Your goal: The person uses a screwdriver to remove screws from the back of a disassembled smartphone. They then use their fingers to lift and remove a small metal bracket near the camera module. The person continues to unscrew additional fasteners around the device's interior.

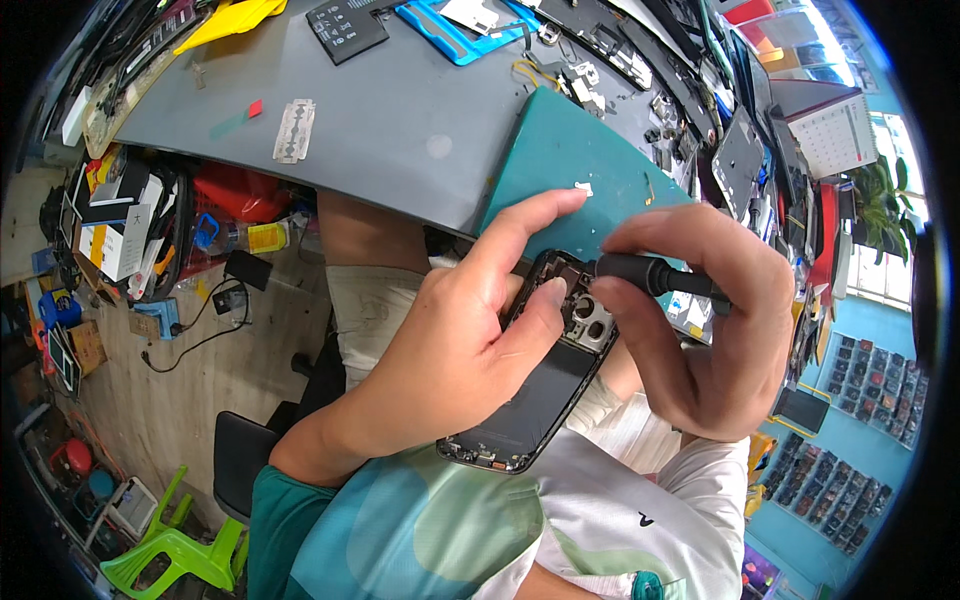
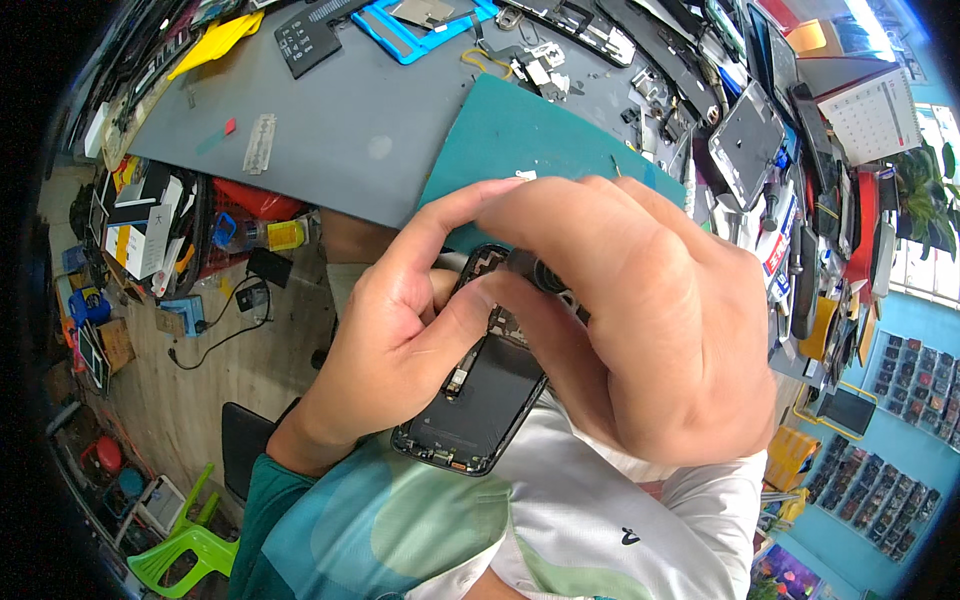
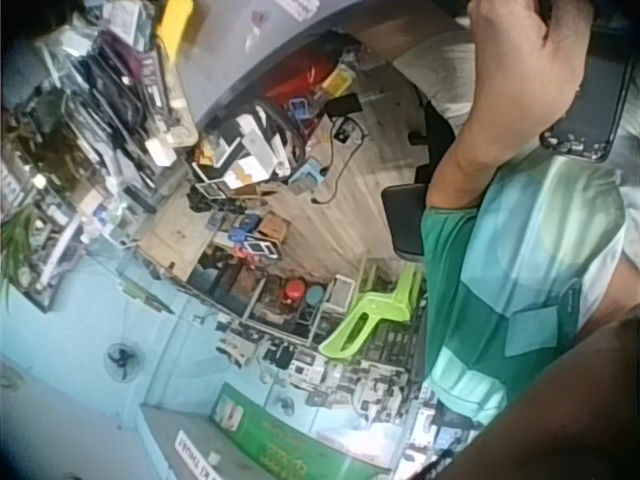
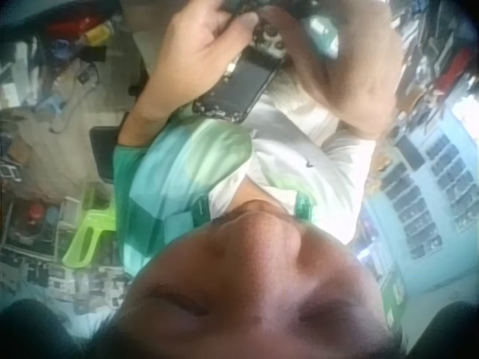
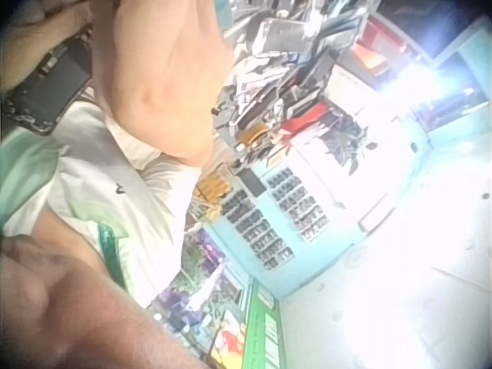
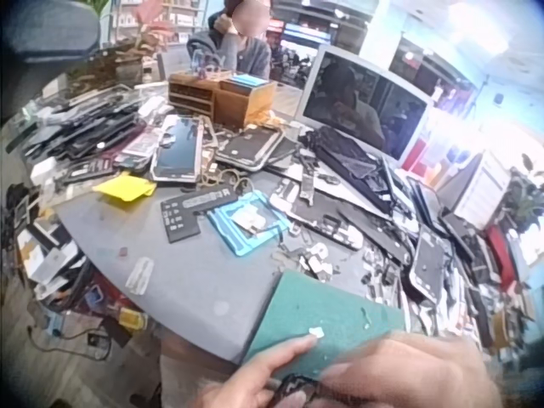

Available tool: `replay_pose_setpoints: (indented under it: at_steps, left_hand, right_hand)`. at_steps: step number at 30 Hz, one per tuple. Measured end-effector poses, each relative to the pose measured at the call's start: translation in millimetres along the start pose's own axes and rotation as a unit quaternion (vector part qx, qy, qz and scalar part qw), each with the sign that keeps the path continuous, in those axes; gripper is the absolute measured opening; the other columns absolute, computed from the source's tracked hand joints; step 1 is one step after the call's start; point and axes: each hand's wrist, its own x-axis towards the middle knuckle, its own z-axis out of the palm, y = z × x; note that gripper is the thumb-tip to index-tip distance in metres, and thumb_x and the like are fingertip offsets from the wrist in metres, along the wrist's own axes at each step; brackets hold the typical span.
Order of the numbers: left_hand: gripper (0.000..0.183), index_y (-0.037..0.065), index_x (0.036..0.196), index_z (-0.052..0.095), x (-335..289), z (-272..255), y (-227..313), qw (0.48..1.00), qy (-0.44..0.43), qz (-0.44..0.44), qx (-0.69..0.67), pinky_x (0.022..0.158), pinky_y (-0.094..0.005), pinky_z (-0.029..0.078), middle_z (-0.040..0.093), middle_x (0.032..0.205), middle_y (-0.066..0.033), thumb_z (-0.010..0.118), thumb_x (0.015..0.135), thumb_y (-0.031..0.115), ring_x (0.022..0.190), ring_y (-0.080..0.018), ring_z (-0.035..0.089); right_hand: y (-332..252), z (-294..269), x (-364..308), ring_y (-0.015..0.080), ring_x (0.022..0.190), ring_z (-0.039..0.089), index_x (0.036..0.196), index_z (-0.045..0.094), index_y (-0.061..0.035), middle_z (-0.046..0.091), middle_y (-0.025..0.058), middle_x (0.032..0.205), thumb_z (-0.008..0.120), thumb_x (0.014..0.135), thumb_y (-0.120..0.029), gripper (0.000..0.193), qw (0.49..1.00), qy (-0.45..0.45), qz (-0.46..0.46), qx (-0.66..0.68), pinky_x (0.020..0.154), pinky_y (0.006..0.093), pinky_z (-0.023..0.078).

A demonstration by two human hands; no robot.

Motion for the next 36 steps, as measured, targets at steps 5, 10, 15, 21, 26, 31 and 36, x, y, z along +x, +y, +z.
replay_pose_setpoints:
  at_steps: [5, 10, 15, 21, 26, 31, 36]
  left_hand:
    - [0.061, 0.005, 0.163, 0.042, 0, -1, 4, 1.000, -0.022, -0.021, 0.003, 0.061, -0.0251, 0.040, 0.059, 0.085, -0.0053, 0.057, 0.105, -0.003, 0.067, -0.0029, 0.047]
    - [0.062, 0.003, 0.165, 0.039, 1, -4, 20, 0.996, -0.040, -0.072, 0.028, 0.066, -0.0216, 0.041, 0.064, 0.104, -0.0064, 0.053, 0.106, -0.007, 0.074, -0.0009, 0.050]
    - [0.062, 0.002, 0.166, 0.039, 0, -3, 11, 0.999, -0.034, -0.029, 0.004, 0.065, -0.0203, 0.041, 0.061, 0.130, -0.0082, 0.052, 0.106, -0.009, 0.074, 0.0009, 0.047]
    - [0.061, 0.001, 0.166, 0.038, -1, -3, 19, 0.997, -0.039, -0.064, -0.010, 0.068, -0.0172, 0.043, 0.064, 0.143, -0.0083, 0.051, 0.107, -0.010, 0.080, 0.0024, 0.053]
    - [0.059, 0.002, 0.166, 0.038, 0, -2, 16, 0.997, -0.039, -0.065, -0.014, 0.066, -0.0175, 0.042, 0.070, 0.126, -0.0065, 0.053, 0.109, -0.006, 0.077, 0.0027, 0.054]
    - [0.057, 0.001, 0.165, 0.038, 0, -2, 19, 0.997, -0.039, -0.061, -0.003, 0.063, -0.0180, 0.042, 0.072, 0.111, -0.0043, 0.053, 0.110, -0.004, 0.074, 0.0025, 0.055]
    - [0.057, 0.000, 0.166, 0.038, 0, -3, 20, 0.997, -0.042, -0.064, -0.001, 0.063, -0.0179, 0.042, 0.071, 0.115, -0.0056, 0.053, 0.110, -0.004, 0.074, 0.0024, 0.055]
  right_hand:
    - [-17, -13, -4, 0.0248, 0.086, 0.075, 0.125, 0.057, 0.0029, 0.074, 0.0212, 0.107, 0.095, 0.082, 0.000, 0.058, 0.995, -0.048, 0.051, -0.064, 0.074, 0.0338, 0.060]
    - [-10, -9, -6, 0.0223, 0.086, 0.075, 0.126, 0.053, 0.0014, 0.074, 0.0197, 0.104, 0.096, 0.080, 0.001, 0.063, 0.996, -0.070, 0.059, -0.017, 0.073, 0.0325, 0.060]
    - [-17, -7, -9, 0.0236, 0.091, 0.075, 0.132, 0.047, 0.0021, 0.073, 0.0213, 0.104, 0.095, 0.080, 0.004, 0.070, 0.996, -0.044, 0.072, -0.032, 0.077, 0.0327, 0.060]
    - [-7, -5, -10, 0.0233, 0.093, 0.075, 0.133, 0.046, 0.0007, 0.074, 0.0207, 0.104, 0.090, 0.085, 0.006, 0.066, 0.988, 0.001, 0.130, 0.085, 0.081, 0.0336, 0.061]
    - [25, 10, -23, 0.0262, 0.098, 0.076, 0.136, 0.046, 0.0014, 0.074, 0.0240, 0.111, 0.077, 0.096, 0.010, 0.052, 0.920, 0.175, 0.243, 0.255, 0.089, 0.0401, 0.066]
    - [39, 21, -21, 0.0169, 0.096, 0.075, 0.133, 0.047, -0.0014, 0.077, 0.0170, 0.109, 0.084, 0.093, 0.006, 0.055, 0.907, 0.202, 0.271, 0.251, 0.084, 0.0274, 0.062]
    - [38, 23, -20, 0.0169, 0.097, 0.076, 0.132, 0.047, -0.0016, 0.077, 0.0167, 0.109, 0.085, 0.093, 0.004, 0.055, 0.913, 0.192, 0.274, 0.235, 0.086, 0.0280, 0.063]
